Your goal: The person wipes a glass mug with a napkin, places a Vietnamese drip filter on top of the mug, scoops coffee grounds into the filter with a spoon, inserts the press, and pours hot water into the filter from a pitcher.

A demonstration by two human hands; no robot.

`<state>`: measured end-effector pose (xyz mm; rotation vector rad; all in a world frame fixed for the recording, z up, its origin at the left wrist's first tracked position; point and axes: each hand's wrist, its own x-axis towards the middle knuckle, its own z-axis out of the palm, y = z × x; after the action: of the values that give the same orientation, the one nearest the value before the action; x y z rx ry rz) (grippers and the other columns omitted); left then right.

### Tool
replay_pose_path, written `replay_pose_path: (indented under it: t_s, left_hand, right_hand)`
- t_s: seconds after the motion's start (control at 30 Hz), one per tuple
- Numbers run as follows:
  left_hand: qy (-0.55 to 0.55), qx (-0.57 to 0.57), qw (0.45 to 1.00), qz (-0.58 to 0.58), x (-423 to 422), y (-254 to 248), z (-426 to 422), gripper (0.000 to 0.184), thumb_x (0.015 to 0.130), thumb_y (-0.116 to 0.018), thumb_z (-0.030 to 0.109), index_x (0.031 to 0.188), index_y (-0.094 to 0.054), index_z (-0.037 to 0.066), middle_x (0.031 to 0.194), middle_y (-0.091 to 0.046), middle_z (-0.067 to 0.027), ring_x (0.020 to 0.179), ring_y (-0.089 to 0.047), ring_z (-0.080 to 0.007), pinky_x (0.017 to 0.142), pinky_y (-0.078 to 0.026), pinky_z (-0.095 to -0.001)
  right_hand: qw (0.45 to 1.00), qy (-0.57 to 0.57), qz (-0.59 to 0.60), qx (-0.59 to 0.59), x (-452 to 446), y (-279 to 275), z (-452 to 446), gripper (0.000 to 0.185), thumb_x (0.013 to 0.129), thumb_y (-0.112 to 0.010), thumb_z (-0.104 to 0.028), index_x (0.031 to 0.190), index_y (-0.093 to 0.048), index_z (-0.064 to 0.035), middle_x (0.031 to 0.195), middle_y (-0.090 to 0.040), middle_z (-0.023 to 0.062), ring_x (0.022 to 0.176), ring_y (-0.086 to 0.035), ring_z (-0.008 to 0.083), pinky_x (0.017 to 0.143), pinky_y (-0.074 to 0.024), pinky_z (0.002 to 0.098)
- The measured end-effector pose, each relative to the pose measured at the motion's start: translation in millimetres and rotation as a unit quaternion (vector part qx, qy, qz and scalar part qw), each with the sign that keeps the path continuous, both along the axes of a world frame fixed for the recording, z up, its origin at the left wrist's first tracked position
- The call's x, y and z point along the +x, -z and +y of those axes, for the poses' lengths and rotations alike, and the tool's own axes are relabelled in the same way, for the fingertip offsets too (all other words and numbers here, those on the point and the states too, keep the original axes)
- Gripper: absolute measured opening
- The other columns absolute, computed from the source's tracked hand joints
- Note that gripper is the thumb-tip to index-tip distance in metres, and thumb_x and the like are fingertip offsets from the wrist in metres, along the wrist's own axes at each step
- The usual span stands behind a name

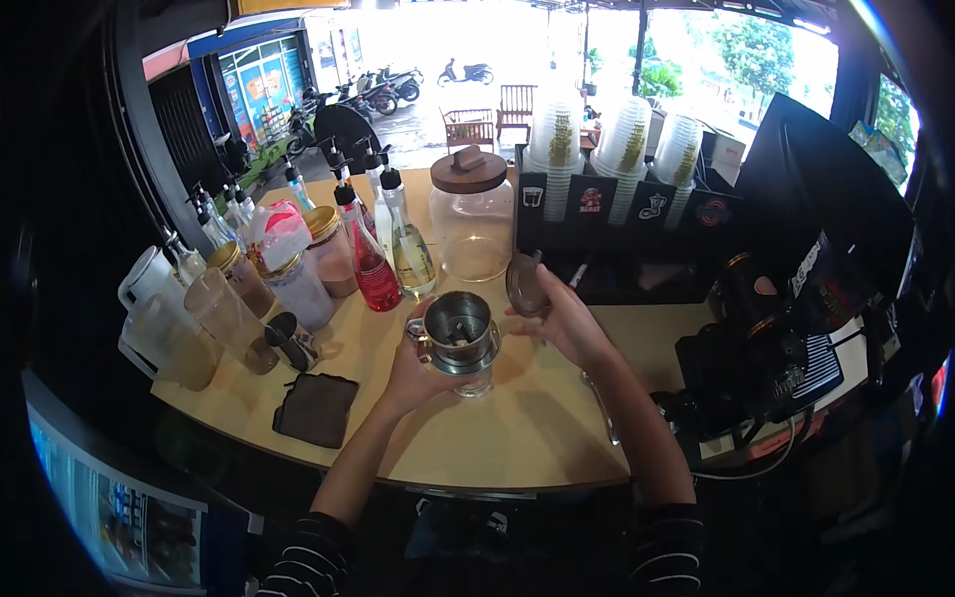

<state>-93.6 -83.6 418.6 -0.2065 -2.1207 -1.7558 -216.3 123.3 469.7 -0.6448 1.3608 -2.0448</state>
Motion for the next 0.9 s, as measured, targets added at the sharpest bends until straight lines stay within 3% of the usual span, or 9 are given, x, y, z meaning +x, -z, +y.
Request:
replay_pose_path:
  t_s: [0.13,0.27,0.4,0.43,0.47,0.57,0.63,0.77,0.9]
  left_hand:
    - [-0.004,0.047,0.998,0.038,13.5,9.7,-0.7,0.122,0.049,-0.092,0.017,0.143,-0.016,0.007,0.131,-0.047,-0.0107,0.118,-0.052,-0.0226,0.1,-0.043,-0.0365]
    - [-0.001,0.062,0.998,0.023,25.9,14.1,-7.6,0.124,0.048,-0.093,0.015,0.143,-0.014,0.008,0.129,-0.048,-0.0109,0.119,-0.05,-0.0224,0.101,-0.042,-0.0375]
    - [-0.02,0.046,0.999,0.02,37.1,5.4,-15.6,0.124,0.048,-0.093,0.017,0.143,-0.014,0.008,0.129,-0.048,-0.011,0.12,-0.049,-0.0226,0.102,-0.042,-0.0379]
    - [-0.026,0.036,0.999,0.016,39.1,4.2,-19.0,0.123,0.048,-0.093,0.017,0.143,-0.014,0.008,0.131,-0.046,-0.0111,0.121,-0.049,-0.0228,0.102,-0.041,-0.0379]
    - [-0.03,0.03,0.999,0.015,40.3,3.3,-22.9,0.123,0.048,-0.093,0.018,0.143,-0.015,0.008,0.132,-0.045,-0.0112,0.121,-0.049,-0.0229,0.102,-0.041,-0.0379]
    - [-0.067,-0.047,0.996,0.031,40.0,2.3,-35.4,0.123,0.051,-0.092,0.02,0.144,-0.013,0.01,0.125,-0.053,-0.0143,0.112,-0.057,-0.0249,0.096,-0.047,-0.0366]
    - [-0.057,-0.04,0.997,0.023,37.4,0.3,-40.9,0.122,0.051,-0.091,0.02,0.144,-0.013,0.011,0.128,-0.049,-0.014,0.114,-0.055,-0.025,0.098,-0.046,-0.0374]
    - [-0.018,-0.014,1.0,0.001,34.6,1.0,-44.4,0.122,0.052,-0.091,0.018,0.145,-0.012,0.011,0.135,-0.041,-0.0129,0.12,-0.049,-0.0245,0.103,-0.04,-0.0398]
    - [-0.019,-0.029,0.999,0.019,32.5,6.7,-45.7,0.122,0.052,-0.09,0.017,0.145,-0.012,0.009,0.136,-0.04,-0.013,0.122,-0.047,-0.0247,0.104,-0.039,-0.0398]
  right_hand:
    - [0.997,-0.032,-0.071,0.024,2.2,16.4,-0.8,0.05,0.097,-0.038,-0.049,0.121,-0.05,-0.0072,0.102,-0.063,0.0099,0.095,-0.063,0.0251,0.075,-0.0545,0.0419]
    - [0.992,-0.059,-0.084,0.07,-2.0,38.9,-5.5,0.053,0.096,-0.037,-0.052,0.118,-0.051,-0.006,0.099,-0.064,0.0088,0.09,-0.065,0.0238,0.071,-0.056,0.0398]
    - [0.98,-0.066,-0.073,0.172,-7.3,57.6,-12.6,0.052,0.093,-0.042,-0.054,0.116,-0.052,-0.0071,0.096,-0.064,0.0089,0.086,-0.065,0.021,0.061,-0.0564,0.0347]
    - [0.98,-0.057,-0.075,0.174,-8.5,63.3,-16.2,0.053,0.091,-0.046,-0.054,0.115,-0.052,-0.0067,0.093,-0.064,0.009,0.074,-0.066,0.0182,0.052,-0.0545,0.0294]
    - [0.98,-0.06,-0.073,0.173,-11.7,69.4,-18.9,0.053,0.091,-0.046,-0.054,0.115,-0.052,-0.0067,0.093,-0.064,0.009,0.074,-0.066,0.0182,0.052,-0.0545,0.0294]
    - [0.964,-0.057,-0.044,0.254,-14.0,76.4,-26.0,0.051,0.09,-0.05,-0.053,0.11,-0.053,-0.0054,0.086,-0.063,0.0081,0.059,-0.062,0.0146,0.045,-0.0515,0.0254]
    - [0.955,-0.022,0.013,0.295,-5.3,70.2,-32.2,0.047,0.088,-0.056,-0.049,0.106,-0.053,-0.0051,0.079,-0.062,0.0072,0.049,-0.057,0.0127,0.04,-0.0476,0.023]
    - [0.946,-0.042,0.062,0.314,-8.1,77.4,-36.2,0.046,0.087,-0.06,-0.045,0.105,-0.052,-0.0032,0.075,-0.06,0.0059,0.049,-0.056,0.0112,0.039,-0.0454,0.0216]
    - [0.895,0.006,0.175,0.411,-2.6,67.5,-35.3,0.046,0.088,-0.061,-0.041,0.105,-0.055,0.0004,0.078,-0.06,0.0059,0.056,-0.057,0.0112,0.043,-0.0468,0.0241]
